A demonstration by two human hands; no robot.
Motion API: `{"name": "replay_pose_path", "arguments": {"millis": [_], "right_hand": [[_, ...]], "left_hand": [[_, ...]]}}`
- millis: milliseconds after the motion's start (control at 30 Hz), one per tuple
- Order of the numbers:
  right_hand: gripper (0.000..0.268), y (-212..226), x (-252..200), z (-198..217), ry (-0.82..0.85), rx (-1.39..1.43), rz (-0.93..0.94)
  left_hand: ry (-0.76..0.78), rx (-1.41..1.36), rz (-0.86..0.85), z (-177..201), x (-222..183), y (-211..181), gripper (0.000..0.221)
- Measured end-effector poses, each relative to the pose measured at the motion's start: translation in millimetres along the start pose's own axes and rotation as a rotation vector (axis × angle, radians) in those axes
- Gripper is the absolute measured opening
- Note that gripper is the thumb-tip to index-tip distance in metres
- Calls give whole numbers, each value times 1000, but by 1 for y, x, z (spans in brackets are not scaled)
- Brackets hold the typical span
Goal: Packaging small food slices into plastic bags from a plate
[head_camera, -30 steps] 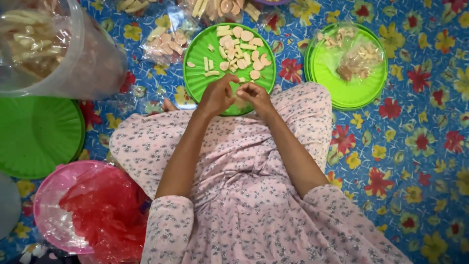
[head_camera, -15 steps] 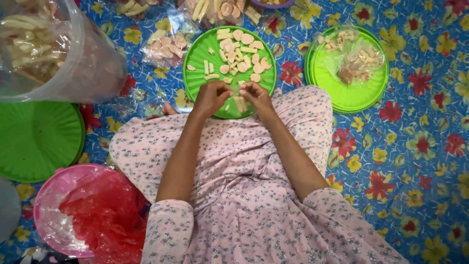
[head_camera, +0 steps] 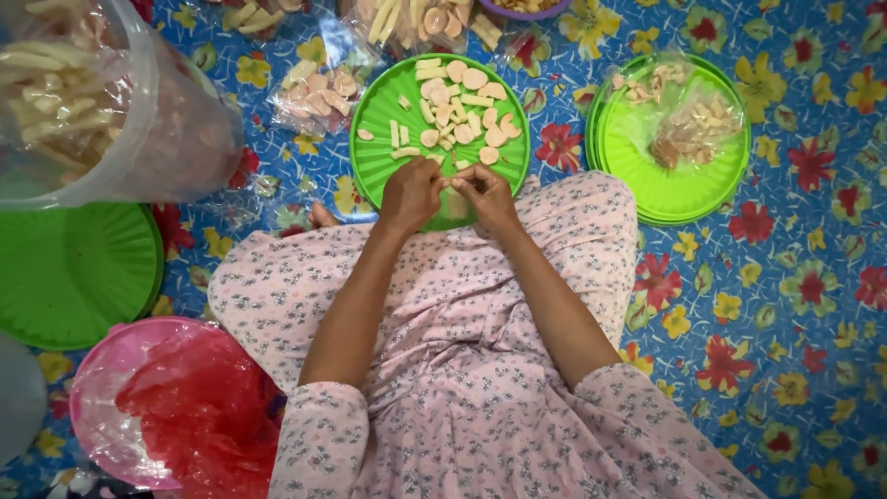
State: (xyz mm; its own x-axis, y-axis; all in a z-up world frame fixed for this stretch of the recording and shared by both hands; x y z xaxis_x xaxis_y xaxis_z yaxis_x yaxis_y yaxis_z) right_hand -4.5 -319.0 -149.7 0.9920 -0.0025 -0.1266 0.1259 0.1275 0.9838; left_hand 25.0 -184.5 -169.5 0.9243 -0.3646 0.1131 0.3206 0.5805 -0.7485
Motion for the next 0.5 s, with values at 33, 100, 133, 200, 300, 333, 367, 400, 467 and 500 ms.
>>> {"name": "replay_pose_path", "arguments": {"millis": [33, 100, 133, 200, 300, 333, 367, 400, 467, 500], "right_hand": [[11, 7, -1, 1, -12, -29, 6], [11, -6, 5, 1, -23, -42, 21], [10, -12, 7, 2, -35, -57, 38], [11, -13, 8, 2, -39, -71, 45], [11, -13, 9, 3, -59, -76, 48], [11, -14, 10, 4, -77, -66, 45], [11, -15, 10, 3, -76, -66, 43], [10, -17, 11, 4, -92, -49, 29], [9, -17, 11, 4, -108, -32, 14], [10, -15, 11, 4, -114, -21, 7]], "left_hand": [[-26, 38, -22, -4, 0, 2, 13], [-44, 57, -67, 4, 3, -7, 14], [-63, 75, -116, 8, 4, -14, 16], [-67, 43, -133, 6, 5, -11, 16], [-85, -9, -167, 3, 5, -9, 18], [-97, -28, -186, 3, 5, -9, 19], [-96, -29, -184, 5, 6, -12, 19], [-98, -25, -199, 7, 7, -15, 19], [-100, -21, -216, 8, 7, -17, 19], [-88, 8, -187, 5, 7, -15, 19]]}}
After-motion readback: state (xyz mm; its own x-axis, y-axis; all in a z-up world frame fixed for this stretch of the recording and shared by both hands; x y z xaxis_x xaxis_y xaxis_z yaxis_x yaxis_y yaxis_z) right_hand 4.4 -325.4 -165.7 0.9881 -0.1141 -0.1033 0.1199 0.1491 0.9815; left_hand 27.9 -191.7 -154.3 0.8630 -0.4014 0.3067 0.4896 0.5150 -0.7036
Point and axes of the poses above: each hand's wrist, its own x-axis towards the middle knuckle, its own z-axis out of the back of the hand, y = z × x, the point moved 6 cm from there along x, towards the middle knuckle, and after that the axes turned 6 degrees about -x, right-handed, at the moved point
